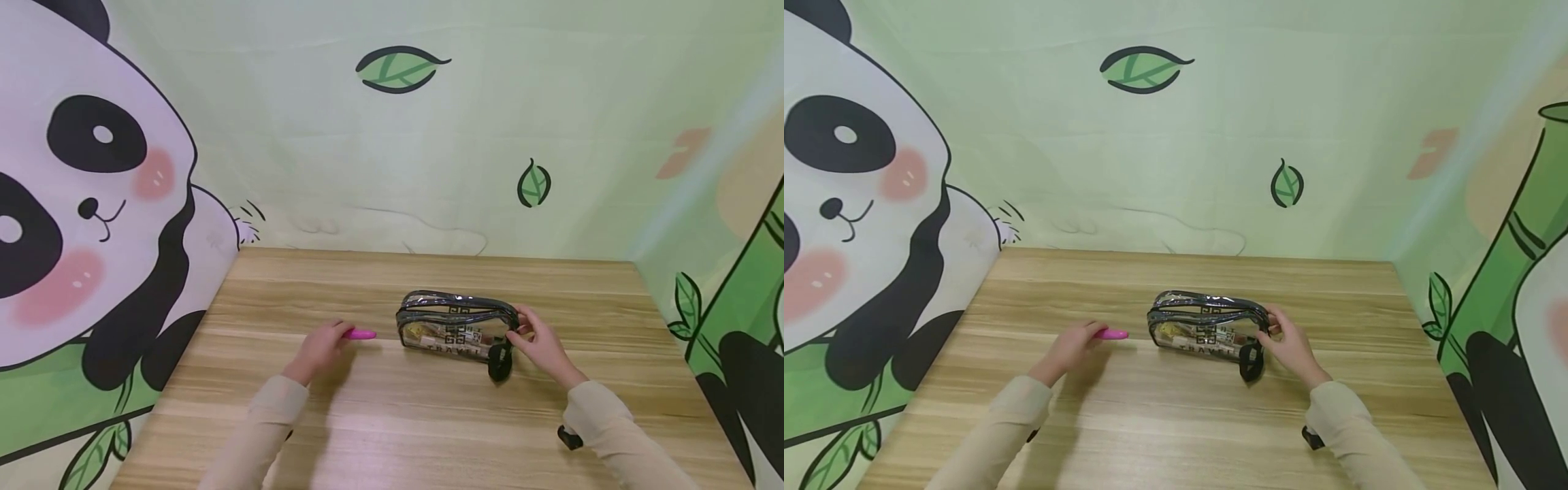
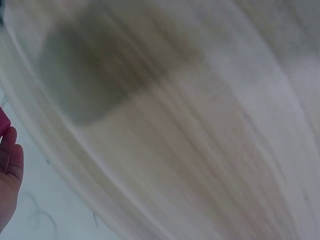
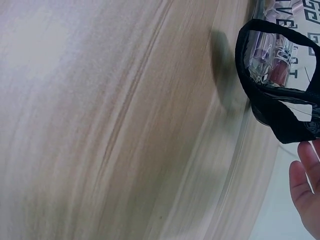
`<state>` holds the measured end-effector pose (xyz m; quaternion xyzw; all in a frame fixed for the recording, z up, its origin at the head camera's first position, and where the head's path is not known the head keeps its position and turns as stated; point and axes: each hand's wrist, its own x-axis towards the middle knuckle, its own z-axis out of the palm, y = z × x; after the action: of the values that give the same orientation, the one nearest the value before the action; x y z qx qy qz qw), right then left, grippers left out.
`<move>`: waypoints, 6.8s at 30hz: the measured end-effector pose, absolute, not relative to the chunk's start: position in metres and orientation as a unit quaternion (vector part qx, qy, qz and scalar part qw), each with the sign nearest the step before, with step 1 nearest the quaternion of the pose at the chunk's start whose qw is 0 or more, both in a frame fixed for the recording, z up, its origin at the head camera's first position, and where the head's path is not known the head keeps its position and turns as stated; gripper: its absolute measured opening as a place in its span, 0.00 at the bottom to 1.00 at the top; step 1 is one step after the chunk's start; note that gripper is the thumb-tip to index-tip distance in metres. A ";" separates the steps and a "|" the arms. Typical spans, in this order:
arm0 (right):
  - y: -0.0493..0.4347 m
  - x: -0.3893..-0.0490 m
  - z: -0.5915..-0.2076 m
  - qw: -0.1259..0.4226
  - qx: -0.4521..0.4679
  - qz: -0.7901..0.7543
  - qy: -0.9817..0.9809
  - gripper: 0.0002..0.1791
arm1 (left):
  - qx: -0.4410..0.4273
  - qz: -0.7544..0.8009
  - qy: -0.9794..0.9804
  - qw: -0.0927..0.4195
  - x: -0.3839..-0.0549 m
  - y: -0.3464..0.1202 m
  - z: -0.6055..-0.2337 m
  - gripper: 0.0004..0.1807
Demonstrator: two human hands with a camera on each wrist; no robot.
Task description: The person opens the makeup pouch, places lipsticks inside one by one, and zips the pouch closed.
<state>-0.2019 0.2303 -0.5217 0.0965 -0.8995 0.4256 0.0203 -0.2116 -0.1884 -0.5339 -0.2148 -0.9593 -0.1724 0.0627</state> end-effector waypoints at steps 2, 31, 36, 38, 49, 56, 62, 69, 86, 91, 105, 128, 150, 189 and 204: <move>0.230 -0.201 -0.522 0.020 0.097 0.426 -0.899 0.28 | -0.211 -0.179 -0.958 0.071 -0.214 -0.190 -0.529 0.11; 0.220 -0.196 -0.525 0.113 0.113 0.374 -0.914 0.25 | -0.257 -0.208 -0.923 0.196 -0.226 -0.154 -0.479 0.12; 0.219 -0.195 -0.527 0.125 0.120 0.355 -0.919 0.25 | -0.262 -0.214 -0.919 0.202 -0.226 -0.142 -0.477 0.13; 0.218 -0.195 -0.529 0.129 0.123 0.348 -0.920 0.26 | -0.265 -0.218 -0.918 0.199 -0.226 -0.137 -0.476 0.13; 0.217 -0.195 -0.533 0.153 0.134 0.332 -0.921 0.22 | -0.295 -0.213 -0.918 0.154 -0.227 -0.103 -0.466 0.15; 0.216 -0.195 -0.535 0.160 0.128 0.325 -0.923 0.24 | -0.317 -0.184 -0.921 0.134 -0.229 -0.085 -0.464 0.15; 0.216 -0.195 -0.535 0.163 0.126 0.319 -0.925 0.24 | -0.327 -0.168 -0.920 0.137 -0.231 -0.075 -0.465 0.14; 0.215 -0.195 -0.535 0.176 0.134 0.314 -0.923 0.26 | -0.302 -0.163 -0.933 0.105 -0.233 -0.068 -0.465 0.15; 0.215 -0.194 -0.536 0.204 0.149 0.304 -0.919 0.27 | -0.317 -0.136 -0.935 0.085 -0.240 -0.059 -0.464 0.14; 0.214 -0.193 -0.536 0.204 0.148 0.309 -0.917 0.27 | -0.318 -0.126 -0.937 0.075 -0.241 -0.056 -0.463 0.13; 0.215 -0.194 -0.537 0.194 0.137 0.306 -0.922 0.27 | -0.299 -0.085 -0.950 0.042 -0.240 -0.043 -0.459 0.15; 0.215 -0.192 -0.538 0.199 0.144 0.312 -0.918 0.27 | -0.287 -0.055 -0.956 0.023 -0.243 -0.031 -0.466 0.13; 0.215 -0.190 -0.541 0.194 0.140 0.312 -0.919 0.27 | -0.275 -0.042 -0.959 -0.045 -0.241 -0.023 -0.464 0.13; 0.223 -0.191 -0.527 0.081 0.114 0.339 -0.930 0.31 | -0.351 -0.155 -0.900 0.208 -0.238 -0.051 -0.481 0.17; 0.239 -0.195 -0.522 0.018 0.060 0.488 -0.871 0.24 | -0.300 -0.137 -0.941 0.079 -0.232 -0.058 -0.491 0.31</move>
<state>-0.1950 0.2389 -0.5217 0.0597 -0.8709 0.4875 0.0175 -0.2321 -0.0583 -0.4909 -0.3002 -0.9407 -0.1370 0.0790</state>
